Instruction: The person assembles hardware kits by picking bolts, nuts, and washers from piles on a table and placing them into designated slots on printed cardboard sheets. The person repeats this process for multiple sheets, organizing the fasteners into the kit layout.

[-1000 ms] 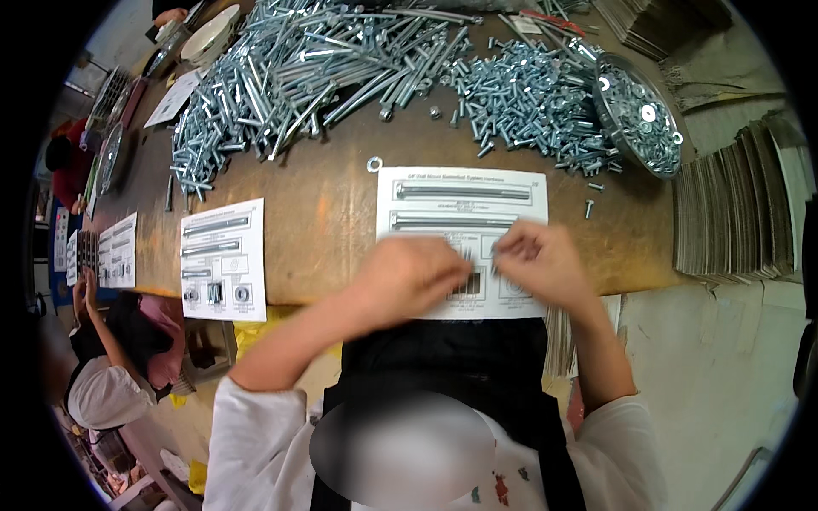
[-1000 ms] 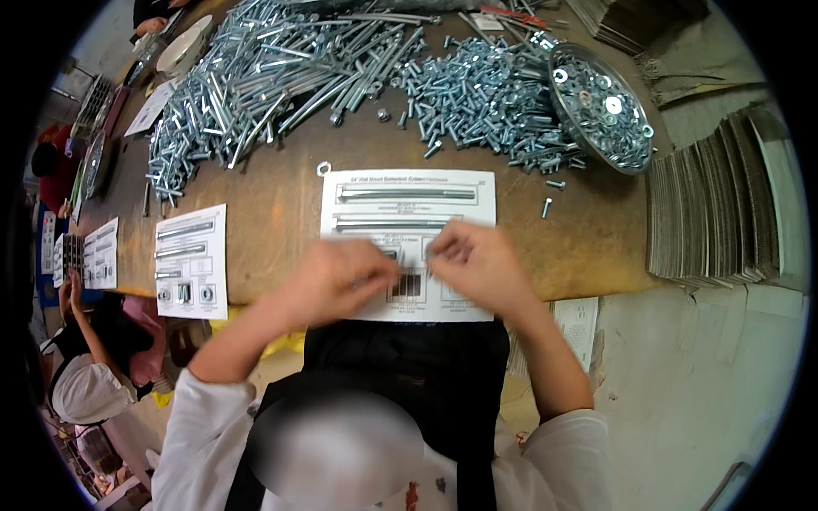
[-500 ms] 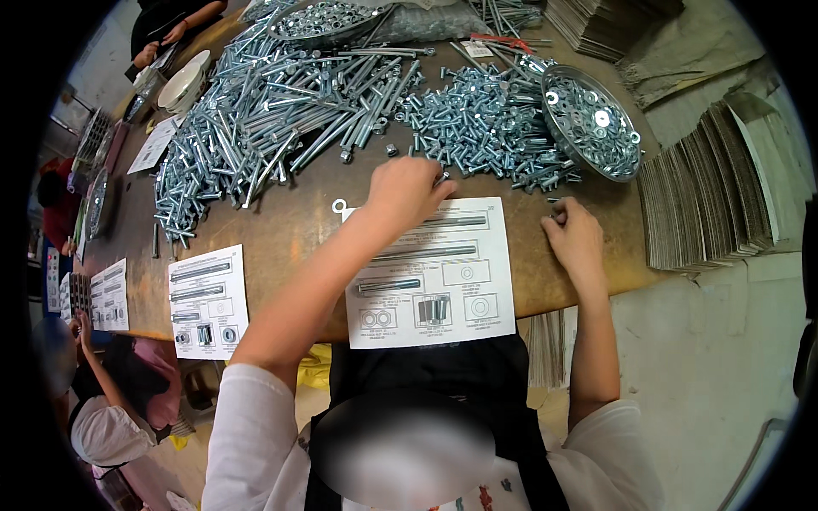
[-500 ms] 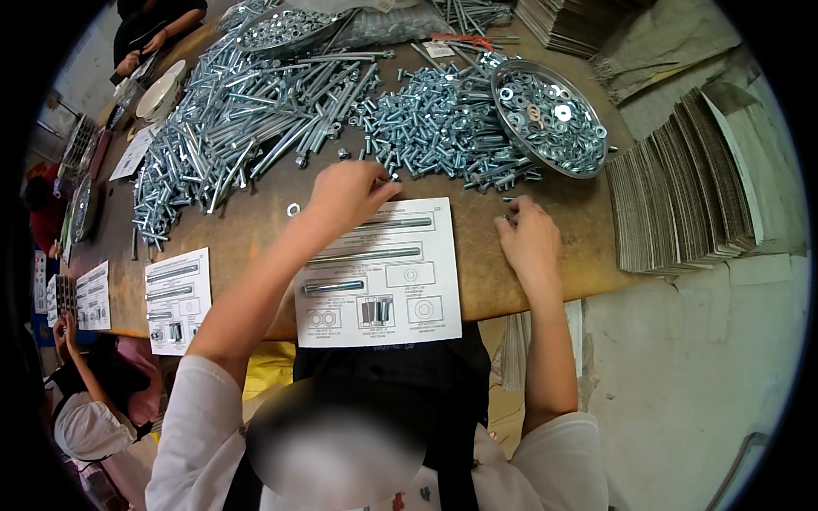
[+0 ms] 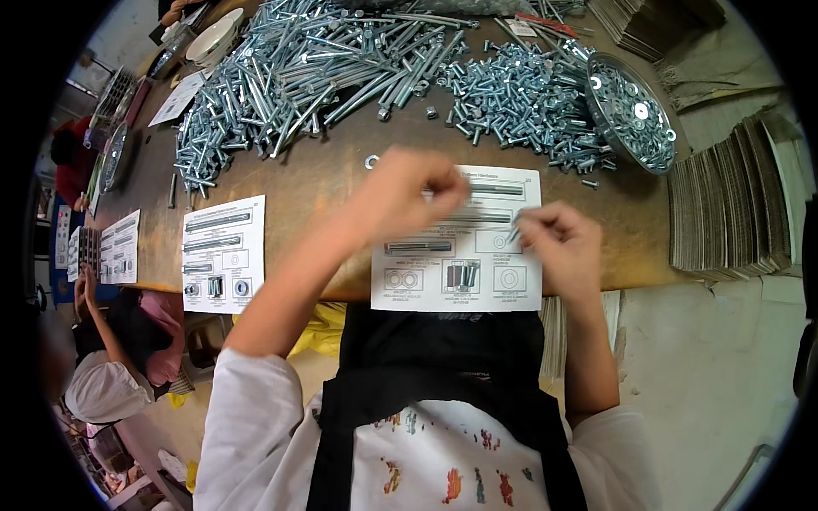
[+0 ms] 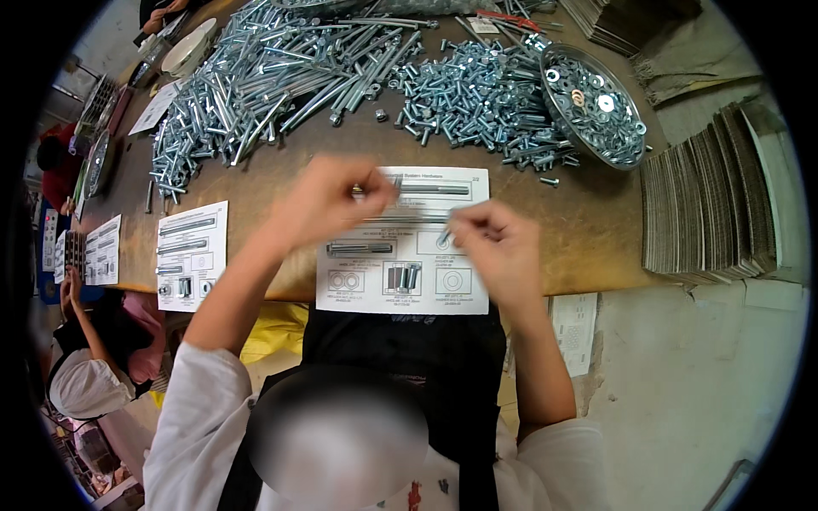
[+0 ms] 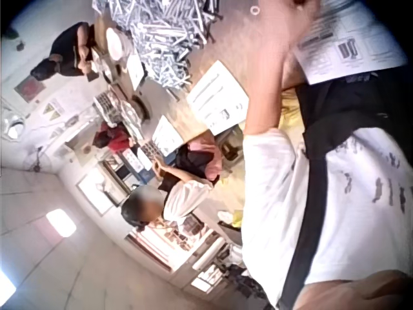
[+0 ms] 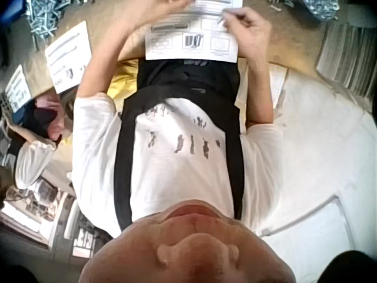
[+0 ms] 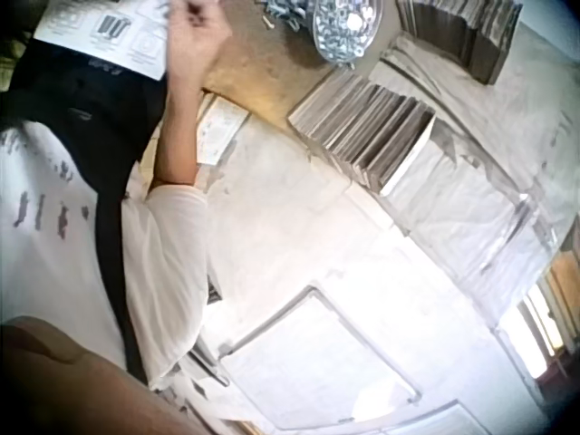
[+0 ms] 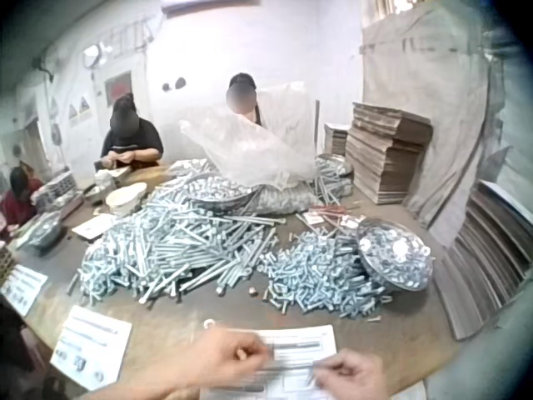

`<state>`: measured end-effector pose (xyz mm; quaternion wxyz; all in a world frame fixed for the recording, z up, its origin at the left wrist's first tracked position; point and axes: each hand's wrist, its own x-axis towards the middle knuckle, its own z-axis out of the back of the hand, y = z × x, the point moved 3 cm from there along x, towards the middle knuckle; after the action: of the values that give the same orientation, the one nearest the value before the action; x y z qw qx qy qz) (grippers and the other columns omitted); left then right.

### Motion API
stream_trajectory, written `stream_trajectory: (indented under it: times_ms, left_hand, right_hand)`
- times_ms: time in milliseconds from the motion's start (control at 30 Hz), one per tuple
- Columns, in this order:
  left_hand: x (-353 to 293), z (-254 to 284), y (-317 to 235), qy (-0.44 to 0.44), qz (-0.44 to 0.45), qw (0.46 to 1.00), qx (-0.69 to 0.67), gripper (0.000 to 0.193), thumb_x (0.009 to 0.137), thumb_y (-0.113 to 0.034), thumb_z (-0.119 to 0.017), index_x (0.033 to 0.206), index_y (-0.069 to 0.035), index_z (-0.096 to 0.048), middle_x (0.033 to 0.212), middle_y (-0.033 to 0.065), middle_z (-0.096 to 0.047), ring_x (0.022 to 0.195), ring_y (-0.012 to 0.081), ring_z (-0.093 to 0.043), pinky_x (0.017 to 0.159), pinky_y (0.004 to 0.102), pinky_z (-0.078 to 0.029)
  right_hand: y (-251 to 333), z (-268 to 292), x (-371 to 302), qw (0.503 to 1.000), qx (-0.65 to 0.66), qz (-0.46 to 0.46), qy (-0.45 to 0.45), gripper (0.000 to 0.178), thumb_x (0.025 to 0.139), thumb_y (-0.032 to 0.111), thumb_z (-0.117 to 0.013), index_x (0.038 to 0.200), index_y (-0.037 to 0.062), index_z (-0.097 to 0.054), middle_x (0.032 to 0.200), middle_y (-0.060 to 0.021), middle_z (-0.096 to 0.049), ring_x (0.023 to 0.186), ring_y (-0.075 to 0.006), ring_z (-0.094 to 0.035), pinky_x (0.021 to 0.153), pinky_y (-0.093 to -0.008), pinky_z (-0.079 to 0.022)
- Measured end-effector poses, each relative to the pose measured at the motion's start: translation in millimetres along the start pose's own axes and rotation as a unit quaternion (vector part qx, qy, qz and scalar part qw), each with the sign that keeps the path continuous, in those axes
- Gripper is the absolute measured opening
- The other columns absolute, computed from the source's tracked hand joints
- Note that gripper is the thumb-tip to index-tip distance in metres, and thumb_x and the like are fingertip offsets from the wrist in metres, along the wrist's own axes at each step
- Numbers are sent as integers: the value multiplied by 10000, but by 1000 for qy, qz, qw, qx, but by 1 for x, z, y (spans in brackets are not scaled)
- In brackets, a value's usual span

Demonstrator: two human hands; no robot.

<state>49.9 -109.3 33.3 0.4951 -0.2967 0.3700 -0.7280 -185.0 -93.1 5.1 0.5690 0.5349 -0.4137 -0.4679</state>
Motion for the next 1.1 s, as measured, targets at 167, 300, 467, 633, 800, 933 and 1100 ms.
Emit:
stream_trajectory:
  times_ms: [167, 300, 467, 633, 800, 933, 1100]
  left_hand:
    - [-96, -39, 1, -12, -61, 998, 22, 120, 828, -77, -731, 946, -66, -713, 867, 74, -709, 743, 227, -687, 640, 339, -536]
    - [-102, -61, 0, -59, -57, 994, 79, 148, 812, -79, -746, 951, -74, -696, 883, 82, -674, 770, 271, -663, 650, 359, -530]
    - [-102, -65, -5, -90, -11, 996, 23, 434, 803, -113, -767, 1204, -70, -607, 1036, 105, -644, 772, 263, -652, 657, 364, -527]
    - [-95, -73, -2, -77, -42, 995, 46, 590, 800, -95, -761, 1341, -89, -524, 1056, 115, -628, 769, 258, -634, 667, 368, -522]
    - [-94, -75, -1, -70, -42, 995, 53, 587, 794, -72, -750, 1338, -83, -529, 972, 105, -625, 754, 261, -620, 672, 375, -518]
    - [-94, -75, 1, -75, -43, 995, 45, 580, 790, -65, -746, 1330, -79, -535, 969, 106, -628, 761, 267, -621, 679, 375, -519]
    - [-93, -77, -1, -82, -50, 995, 41, 559, 789, -50, -727, 1315, -69, -541, 1064, 129, -644, 859, 293, -633, 730, 382, -530]
  right_hand:
    - [10, -53, -24, 947, -238, 214, 33, 83, 753, 25, -743, 826, 62, -736, 847, -54, -686, 755, -216, -651, 641, -308, -507]
    - [3, -59, -29, 910, -333, 240, 52, 98, 748, 62, -757, 843, 81, -743, 838, -40, -660, 751, -237, -630, 631, -344, -498]
    - [-2, -42, -33, 948, -298, 95, 63, 104, 800, 65, -732, 903, 56, -744, 790, -84, -653, 643, -253, -625, 594, -340, -491]
    - [-8, -43, -32, 955, -263, 93, 99, 117, 819, 50, -708, 932, 30, -731, 778, -116, -675, 659, -274, -660, 601, -349, -502]
    - [-8, -46, -34, 955, -263, 106, 86, 108, 826, 31, -698, 929, 24, -729, 789, -129, -681, 669, -288, -665, 608, -352, -508]
    - [-13, -49, -37, 962, -244, 107, 56, 99, 825, 13, -696, 919, 20, -725, 786, -128, -674, 661, -295, -658, 606, -346, -509]
    - [-15, -47, -36, 953, -259, 144, 57, 84, 824, 2, -692, 901, 19, -720, 790, -128, -668, 669, -291, -657, 601, -345, -507]
